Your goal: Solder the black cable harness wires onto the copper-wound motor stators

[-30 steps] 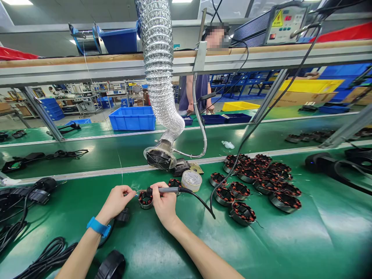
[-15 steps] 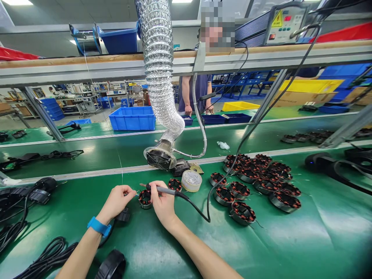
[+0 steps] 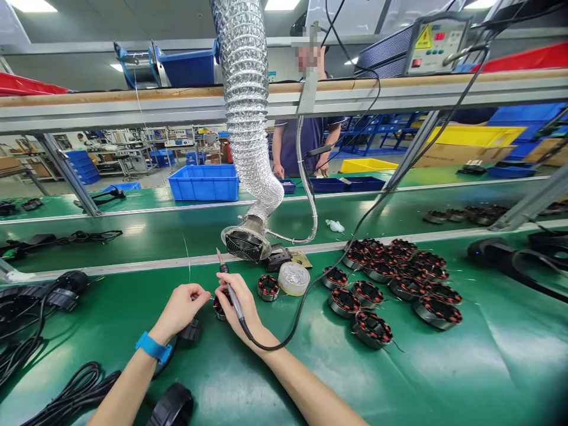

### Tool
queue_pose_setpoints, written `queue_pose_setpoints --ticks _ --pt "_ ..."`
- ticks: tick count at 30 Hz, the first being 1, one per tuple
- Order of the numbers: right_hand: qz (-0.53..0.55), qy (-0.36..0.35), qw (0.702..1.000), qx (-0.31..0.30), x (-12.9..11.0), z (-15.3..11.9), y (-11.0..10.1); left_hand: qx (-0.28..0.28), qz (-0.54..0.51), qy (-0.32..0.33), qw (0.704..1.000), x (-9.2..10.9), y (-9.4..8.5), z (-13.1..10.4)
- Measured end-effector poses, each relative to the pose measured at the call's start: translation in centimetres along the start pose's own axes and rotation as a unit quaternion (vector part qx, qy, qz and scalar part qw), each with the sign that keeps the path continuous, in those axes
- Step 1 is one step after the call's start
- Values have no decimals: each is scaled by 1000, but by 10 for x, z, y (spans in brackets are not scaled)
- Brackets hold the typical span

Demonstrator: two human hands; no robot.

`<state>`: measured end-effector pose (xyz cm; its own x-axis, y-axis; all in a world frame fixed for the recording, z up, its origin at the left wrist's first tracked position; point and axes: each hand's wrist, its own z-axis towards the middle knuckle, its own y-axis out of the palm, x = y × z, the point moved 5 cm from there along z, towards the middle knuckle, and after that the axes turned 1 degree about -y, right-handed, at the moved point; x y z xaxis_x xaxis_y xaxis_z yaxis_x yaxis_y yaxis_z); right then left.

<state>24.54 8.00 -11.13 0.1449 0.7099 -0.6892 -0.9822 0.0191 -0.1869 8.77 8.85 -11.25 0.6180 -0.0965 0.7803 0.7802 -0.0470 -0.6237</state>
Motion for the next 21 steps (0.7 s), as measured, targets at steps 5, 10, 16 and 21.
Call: queue_pose_setpoints --ticks 5,10,16,21 --pt "3 -15 999 -46 5 -3 13 -3 0 5 1000 2 1 -1" --pt "-15 -24 997 -71 5 -6 19 -27 -26 6 999 6 0 -3" --pt "-40 -34 997 -65 0 -5 15 -103 -49 -14 993 3 -1 -2" --pt "-33 -11 998 -55 -2 -8 13 -130 -50 -44 989 -1 2 -2"
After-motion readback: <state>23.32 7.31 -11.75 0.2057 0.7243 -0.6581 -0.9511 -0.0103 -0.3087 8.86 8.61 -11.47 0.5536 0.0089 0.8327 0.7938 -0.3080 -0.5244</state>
